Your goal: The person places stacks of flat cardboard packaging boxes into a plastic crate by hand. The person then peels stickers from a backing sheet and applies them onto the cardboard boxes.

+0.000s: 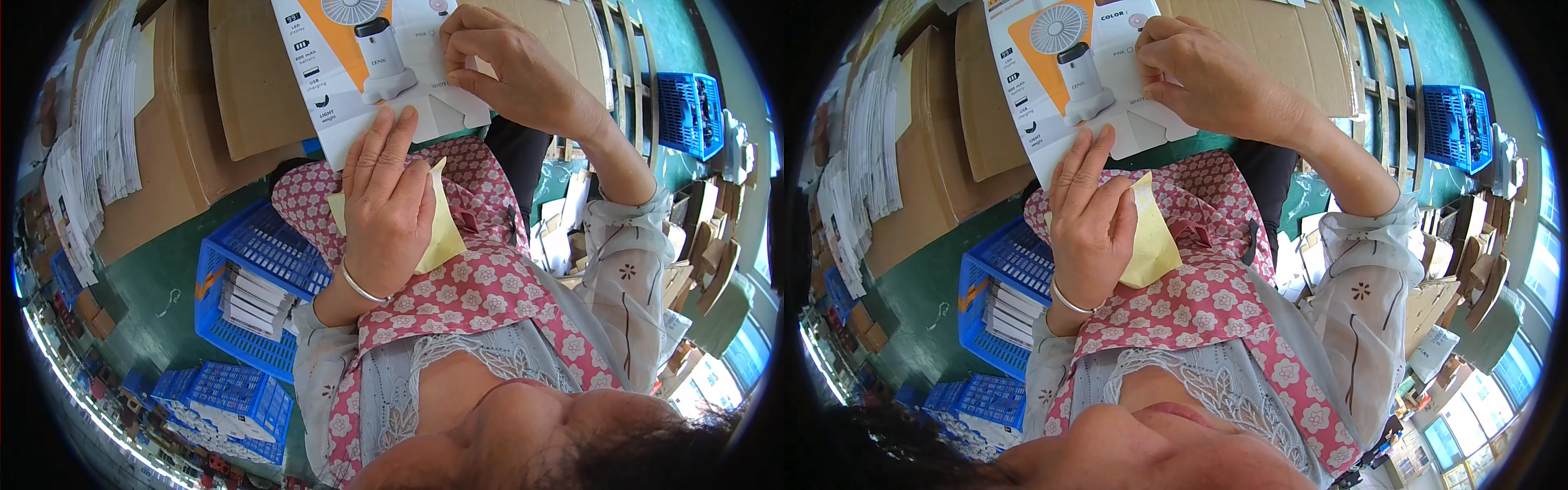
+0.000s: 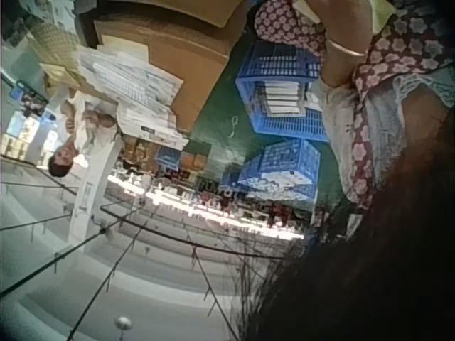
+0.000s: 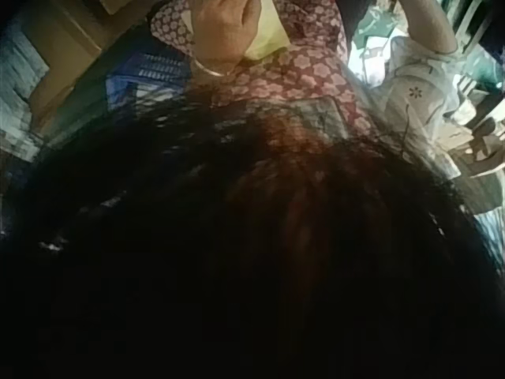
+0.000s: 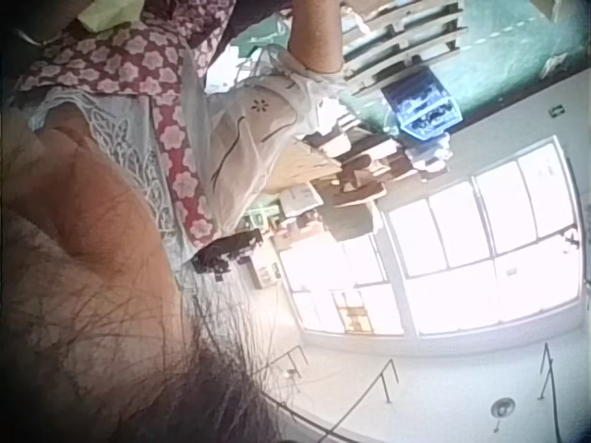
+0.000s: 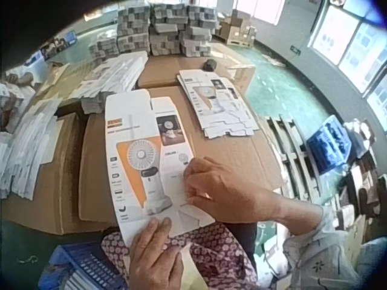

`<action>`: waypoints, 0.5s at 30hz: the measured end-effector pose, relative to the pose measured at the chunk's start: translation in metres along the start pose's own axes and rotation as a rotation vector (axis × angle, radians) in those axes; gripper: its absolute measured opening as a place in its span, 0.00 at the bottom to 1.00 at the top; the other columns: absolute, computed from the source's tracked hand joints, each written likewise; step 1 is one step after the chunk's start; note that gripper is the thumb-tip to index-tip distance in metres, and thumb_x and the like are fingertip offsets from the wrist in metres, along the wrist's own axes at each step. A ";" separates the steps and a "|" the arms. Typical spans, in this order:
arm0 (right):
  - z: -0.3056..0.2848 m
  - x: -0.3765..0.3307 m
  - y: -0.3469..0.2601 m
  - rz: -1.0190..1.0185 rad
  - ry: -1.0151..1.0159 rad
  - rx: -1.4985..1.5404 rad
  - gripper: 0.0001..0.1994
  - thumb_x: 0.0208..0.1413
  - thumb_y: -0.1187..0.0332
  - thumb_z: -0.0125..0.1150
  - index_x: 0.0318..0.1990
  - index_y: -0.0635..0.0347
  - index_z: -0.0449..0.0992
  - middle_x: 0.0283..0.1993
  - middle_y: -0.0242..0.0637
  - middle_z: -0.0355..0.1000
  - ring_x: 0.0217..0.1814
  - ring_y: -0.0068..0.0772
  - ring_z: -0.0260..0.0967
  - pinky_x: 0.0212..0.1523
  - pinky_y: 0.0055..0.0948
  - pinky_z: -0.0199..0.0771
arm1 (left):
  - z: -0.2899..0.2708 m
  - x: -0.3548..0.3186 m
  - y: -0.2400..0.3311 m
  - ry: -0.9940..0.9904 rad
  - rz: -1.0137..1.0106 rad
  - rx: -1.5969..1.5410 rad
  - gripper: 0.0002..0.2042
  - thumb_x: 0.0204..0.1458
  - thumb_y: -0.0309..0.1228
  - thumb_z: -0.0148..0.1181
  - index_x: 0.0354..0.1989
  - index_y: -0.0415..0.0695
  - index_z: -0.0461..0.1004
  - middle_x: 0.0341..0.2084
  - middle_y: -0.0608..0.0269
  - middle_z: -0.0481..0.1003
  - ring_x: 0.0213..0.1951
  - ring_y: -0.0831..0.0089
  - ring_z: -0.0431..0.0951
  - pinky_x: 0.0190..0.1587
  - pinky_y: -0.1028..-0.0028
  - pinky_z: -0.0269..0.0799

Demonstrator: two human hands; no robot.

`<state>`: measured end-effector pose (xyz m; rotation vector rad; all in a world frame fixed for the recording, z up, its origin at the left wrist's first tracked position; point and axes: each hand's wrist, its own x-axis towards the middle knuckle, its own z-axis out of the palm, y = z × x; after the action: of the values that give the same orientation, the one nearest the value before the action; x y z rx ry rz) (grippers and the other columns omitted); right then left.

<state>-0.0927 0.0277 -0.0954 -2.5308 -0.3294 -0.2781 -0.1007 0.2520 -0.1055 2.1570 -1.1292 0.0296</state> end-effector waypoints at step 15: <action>0.001 0.001 -0.002 -0.006 0.069 -0.213 0.10 0.47 0.68 0.64 0.28 0.67 0.72 0.36 0.44 0.67 0.40 0.44 0.70 0.40 0.37 0.70 | -0.001 0.004 -0.002 -0.024 0.040 0.007 0.03 0.46 0.20 0.59 0.30 0.34 0.76 0.56 0.51 0.68 0.61 0.53 0.63 0.61 0.59 0.59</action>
<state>-0.0917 0.0302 -0.0951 -2.7216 -0.2939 -0.4224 -0.0966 0.2507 -0.1046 2.1463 -1.1874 0.0258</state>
